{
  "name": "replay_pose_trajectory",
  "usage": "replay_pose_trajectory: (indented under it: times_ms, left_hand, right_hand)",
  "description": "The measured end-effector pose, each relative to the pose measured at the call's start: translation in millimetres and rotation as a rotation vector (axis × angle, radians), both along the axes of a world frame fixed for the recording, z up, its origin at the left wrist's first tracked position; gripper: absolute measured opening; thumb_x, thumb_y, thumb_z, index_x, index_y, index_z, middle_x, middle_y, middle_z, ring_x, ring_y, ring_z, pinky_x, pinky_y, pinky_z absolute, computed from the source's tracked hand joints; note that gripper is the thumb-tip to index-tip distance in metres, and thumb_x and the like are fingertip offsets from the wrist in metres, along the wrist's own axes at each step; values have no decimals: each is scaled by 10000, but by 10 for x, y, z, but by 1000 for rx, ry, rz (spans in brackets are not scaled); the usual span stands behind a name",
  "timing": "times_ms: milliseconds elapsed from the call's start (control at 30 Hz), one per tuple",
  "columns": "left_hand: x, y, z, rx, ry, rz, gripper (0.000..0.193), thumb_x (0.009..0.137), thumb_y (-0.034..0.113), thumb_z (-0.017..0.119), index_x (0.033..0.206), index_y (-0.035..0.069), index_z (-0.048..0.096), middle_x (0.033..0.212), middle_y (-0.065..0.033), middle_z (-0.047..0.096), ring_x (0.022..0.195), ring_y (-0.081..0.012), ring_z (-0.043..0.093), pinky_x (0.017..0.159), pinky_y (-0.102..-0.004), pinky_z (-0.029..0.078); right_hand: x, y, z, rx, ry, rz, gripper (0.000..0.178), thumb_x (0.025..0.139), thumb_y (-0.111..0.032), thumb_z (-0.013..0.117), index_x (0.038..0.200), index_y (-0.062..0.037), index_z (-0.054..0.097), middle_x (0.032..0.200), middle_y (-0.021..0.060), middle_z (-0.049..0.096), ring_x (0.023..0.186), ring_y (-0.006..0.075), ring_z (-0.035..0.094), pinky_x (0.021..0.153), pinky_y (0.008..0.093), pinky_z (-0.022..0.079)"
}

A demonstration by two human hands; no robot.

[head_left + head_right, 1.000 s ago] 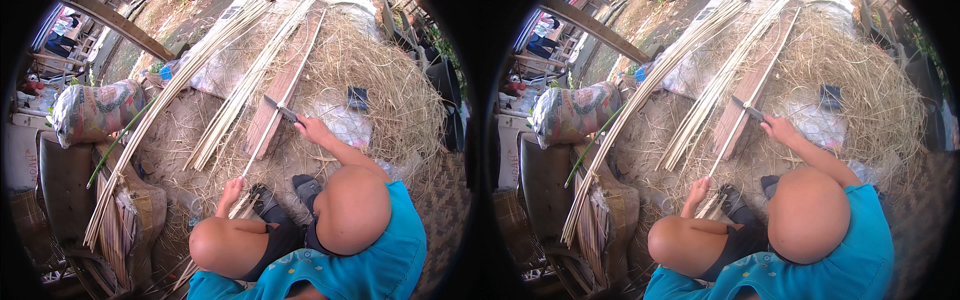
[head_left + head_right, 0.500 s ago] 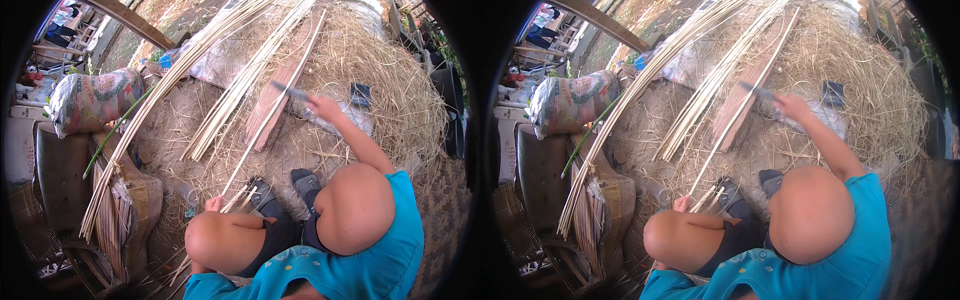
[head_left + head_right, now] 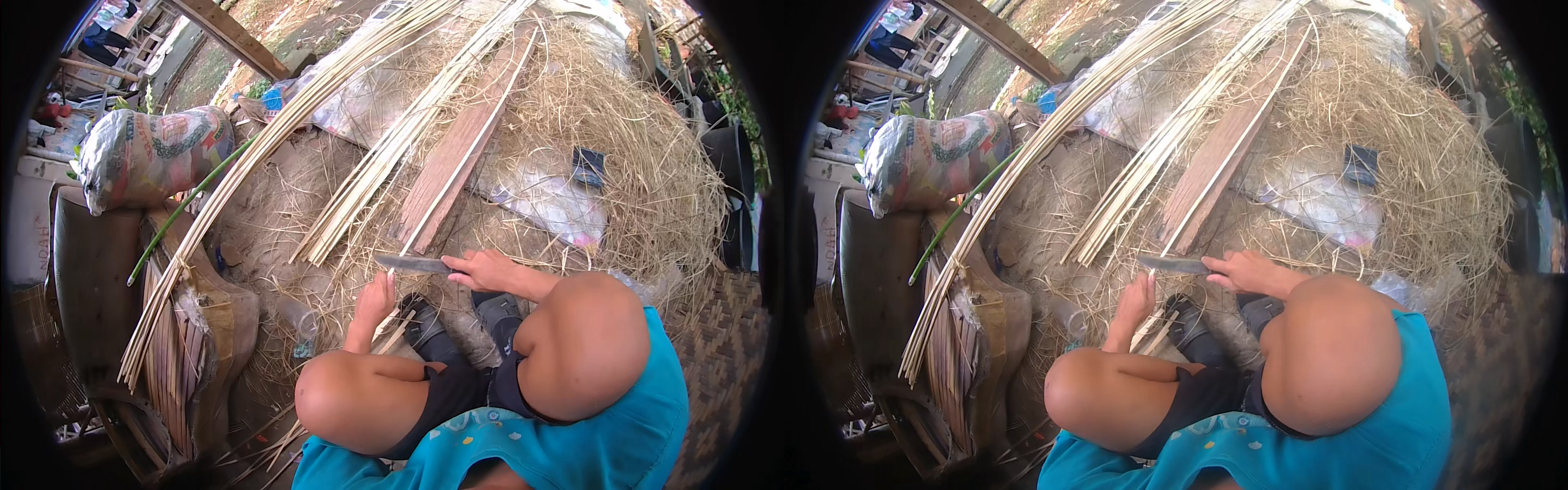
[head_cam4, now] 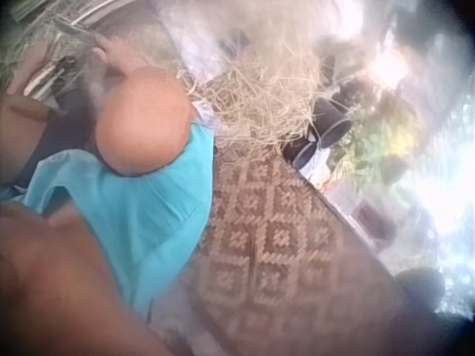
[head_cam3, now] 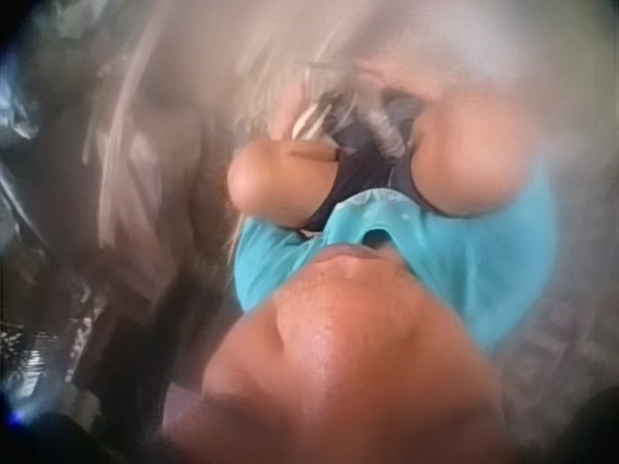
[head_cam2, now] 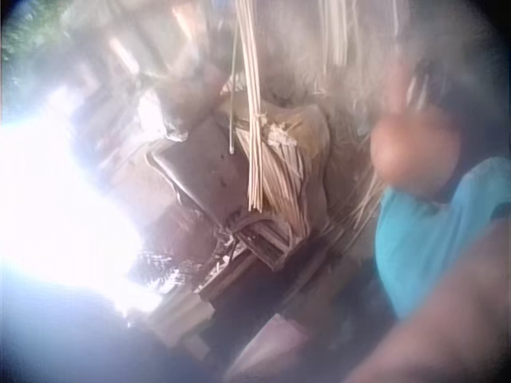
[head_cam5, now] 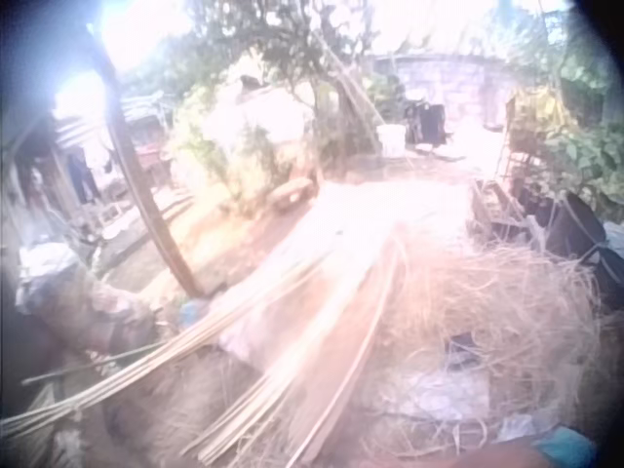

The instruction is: The person sits on the ground and uses a machete to split long bamboo poles into thin strips. They repeatedly position each pole on a wooden board and strike it with the machete to separate the material, then set the strips aside.

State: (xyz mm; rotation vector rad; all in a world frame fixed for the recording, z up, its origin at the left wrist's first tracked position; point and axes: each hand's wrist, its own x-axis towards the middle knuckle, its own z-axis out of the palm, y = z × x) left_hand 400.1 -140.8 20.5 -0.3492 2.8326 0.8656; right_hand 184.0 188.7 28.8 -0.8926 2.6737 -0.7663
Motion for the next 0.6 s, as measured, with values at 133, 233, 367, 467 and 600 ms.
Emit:
replay_pose_trajectory:
  times_ms: [133,233,367,467,600]
  left_hand:
    - [337,-135,91,-218,-207,-10,406,1082,405,383,1008,39,541,674,-306,622,678,-545,613,672,-642,491]
    - [644,-275,106,-155,-286,29,450,1087,414,370,983,15,550,729,-306,629,764,-536,629,723,-619,490]
    - [203,-170,33,268,-283,82,553,1101,422,347,891,-40,567,868,-294,636,886,-498,610,806,-550,464]
    - [-141,17,-53,247,-162,38,534,1106,404,345,909,-34,579,841,-298,624,831,-499,595,777,-542,461]
    - [-126,57,19,191,-167,20,483,1102,370,386,920,-27,590,862,-314,625,860,-523,595,759,-548,458]
  right_hand:
    - [-1044,678,-154,34,127,-311,382,1029,-465,500,1255,-185,628,874,216,714,818,445,696,714,536,572]
    - [-1649,1283,-12,232,153,-606,390,1053,-423,467,1211,-105,628,846,232,715,834,444,704,737,550,556]
    - [-697,327,190,-9,-7,-274,381,1052,-397,474,1278,-125,614,833,234,708,836,437,700,781,548,550]
    - [315,-146,201,26,-111,165,438,1033,-461,504,1380,-203,573,949,218,698,864,437,696,774,529,561]
    - [86,-6,112,49,-75,111,469,1025,-514,507,1395,-231,562,929,205,678,815,435,687,768,526,567]
